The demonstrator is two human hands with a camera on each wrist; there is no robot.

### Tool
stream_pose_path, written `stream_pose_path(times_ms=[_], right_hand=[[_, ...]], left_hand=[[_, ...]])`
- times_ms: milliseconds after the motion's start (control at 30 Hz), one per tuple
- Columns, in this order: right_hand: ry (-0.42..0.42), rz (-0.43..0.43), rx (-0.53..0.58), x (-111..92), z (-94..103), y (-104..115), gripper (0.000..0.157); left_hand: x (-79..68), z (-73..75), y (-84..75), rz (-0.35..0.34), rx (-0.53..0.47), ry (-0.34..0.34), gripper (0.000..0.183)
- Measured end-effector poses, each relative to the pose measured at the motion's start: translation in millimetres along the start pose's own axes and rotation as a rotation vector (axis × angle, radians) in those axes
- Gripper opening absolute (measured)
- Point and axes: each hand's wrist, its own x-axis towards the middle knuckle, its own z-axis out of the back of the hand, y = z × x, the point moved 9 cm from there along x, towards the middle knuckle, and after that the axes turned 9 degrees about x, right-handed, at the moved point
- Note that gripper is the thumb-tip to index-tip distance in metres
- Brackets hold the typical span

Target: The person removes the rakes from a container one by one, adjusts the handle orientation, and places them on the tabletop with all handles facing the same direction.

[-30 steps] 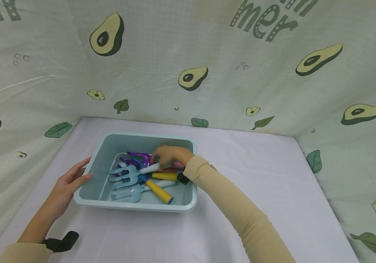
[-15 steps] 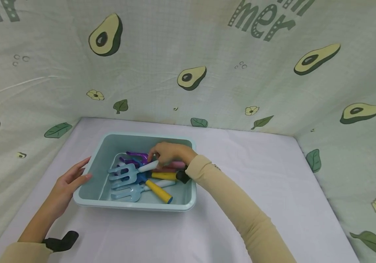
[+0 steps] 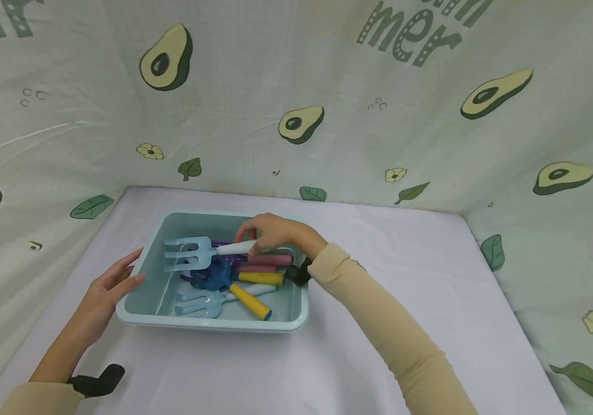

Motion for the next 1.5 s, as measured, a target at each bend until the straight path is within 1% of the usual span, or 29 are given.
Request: stream_pose_path(times_ms=[133, 333, 567, 833, 1167, 1300, 1500], right_hand=[[-0.045, 0.037, 0.0, -8, 7.5, 3, 0.034], [-0.108, 0.086, 0.029, -18, 17.4, 11, 0.034], [-0.185, 0.114, 0.062, -30, 25.4, 16, 0.032], [-0.255, 0.15, 0.112, -49, 31.0, 21, 0.032], [-0.342, 0.183, 0.197, -77, 30.3, 15, 0.032], [-0.377, 0.189, 0.217, -91, 28.5, 11, 0.033], [-0.433, 0.191, 0.235, -112, 27.0, 4, 0.035]], left_hand=[[1.3, -1.3, -0.7, 0.014, 0.001, 0.002, 0.057], [-1.0, -0.9, 0.2, 0.015, 0.008, 0.003, 0.057], [-2.2, -0.6, 0.3, 0.014, 0.007, 0.011, 0.057], [-2.7, -1.3, 0.8, 0.01, -0.03, 0.022, 0.056], [-0.5, -2.9, 0.1, 0.002, -0.031, 0.019, 0.056], [-1.1, -2.7, -1.4, -0.004, -0.019, 0.015, 0.056], [-1.4, -1.7, -2.4, -0.012, -0.027, 0.012, 0.055]])
